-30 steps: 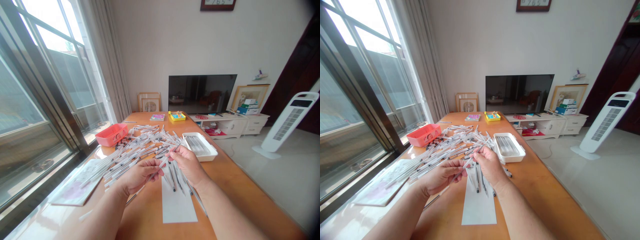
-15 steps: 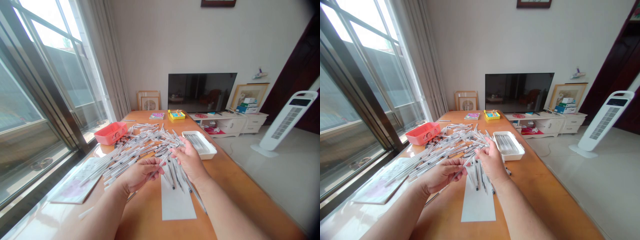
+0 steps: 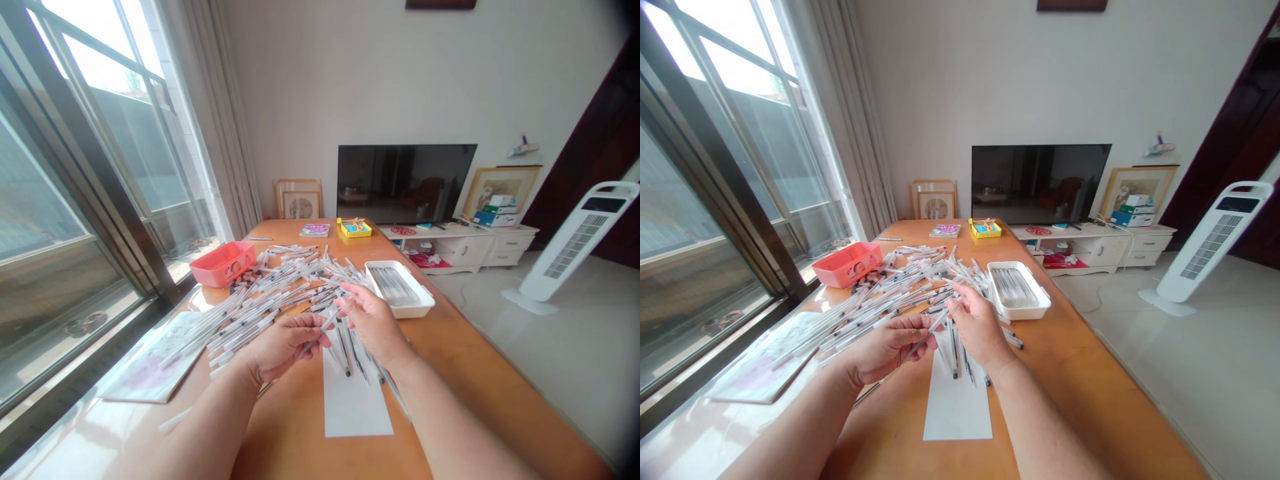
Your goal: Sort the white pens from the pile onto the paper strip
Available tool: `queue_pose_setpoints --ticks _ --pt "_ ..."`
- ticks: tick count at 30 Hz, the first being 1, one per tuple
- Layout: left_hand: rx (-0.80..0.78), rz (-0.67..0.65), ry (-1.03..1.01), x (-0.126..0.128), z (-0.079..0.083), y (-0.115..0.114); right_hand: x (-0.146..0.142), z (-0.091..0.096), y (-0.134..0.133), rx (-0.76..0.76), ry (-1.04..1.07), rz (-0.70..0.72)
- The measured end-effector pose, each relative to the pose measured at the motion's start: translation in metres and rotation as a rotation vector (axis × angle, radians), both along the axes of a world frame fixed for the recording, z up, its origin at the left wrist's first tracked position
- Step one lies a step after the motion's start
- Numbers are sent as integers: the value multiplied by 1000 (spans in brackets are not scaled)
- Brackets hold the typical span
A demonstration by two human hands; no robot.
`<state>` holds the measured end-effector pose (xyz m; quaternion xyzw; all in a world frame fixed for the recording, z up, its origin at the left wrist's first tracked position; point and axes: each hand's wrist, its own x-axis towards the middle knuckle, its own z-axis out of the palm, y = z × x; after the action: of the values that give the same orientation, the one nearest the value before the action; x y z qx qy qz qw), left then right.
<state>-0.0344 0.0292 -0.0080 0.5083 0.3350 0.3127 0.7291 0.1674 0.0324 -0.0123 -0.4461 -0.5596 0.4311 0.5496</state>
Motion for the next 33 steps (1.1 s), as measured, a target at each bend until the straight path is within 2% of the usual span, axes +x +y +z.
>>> queue_pose_setpoints --ticks 5,11,14,18,21,24,29,33 --pt "-3 18 9 0 -1 0 -2 2 -5 0 -149 140" --pt "-16 20 3 0 -2 1 0 8 -8 38 -216 208" --pt "-17 34 -13 0 -2 2 8 7 -4 67 -296 141" --pt "-14 62 -31 -1 -2 4 25 -1 3 18 -599 4" --pt "-5 64 -37 -3 -4 6 37 -3 1 -83 -822 51" --pt "-1 64 -37 -4 -6 7 41 0 -5 -119 -964 122" --pt "-1 66 -32 -5 -5 7 38 9 -10 -152 -1144 175" --pt "1 74 -31 -5 -5 7 36 11 -11 -143 -1231 165"
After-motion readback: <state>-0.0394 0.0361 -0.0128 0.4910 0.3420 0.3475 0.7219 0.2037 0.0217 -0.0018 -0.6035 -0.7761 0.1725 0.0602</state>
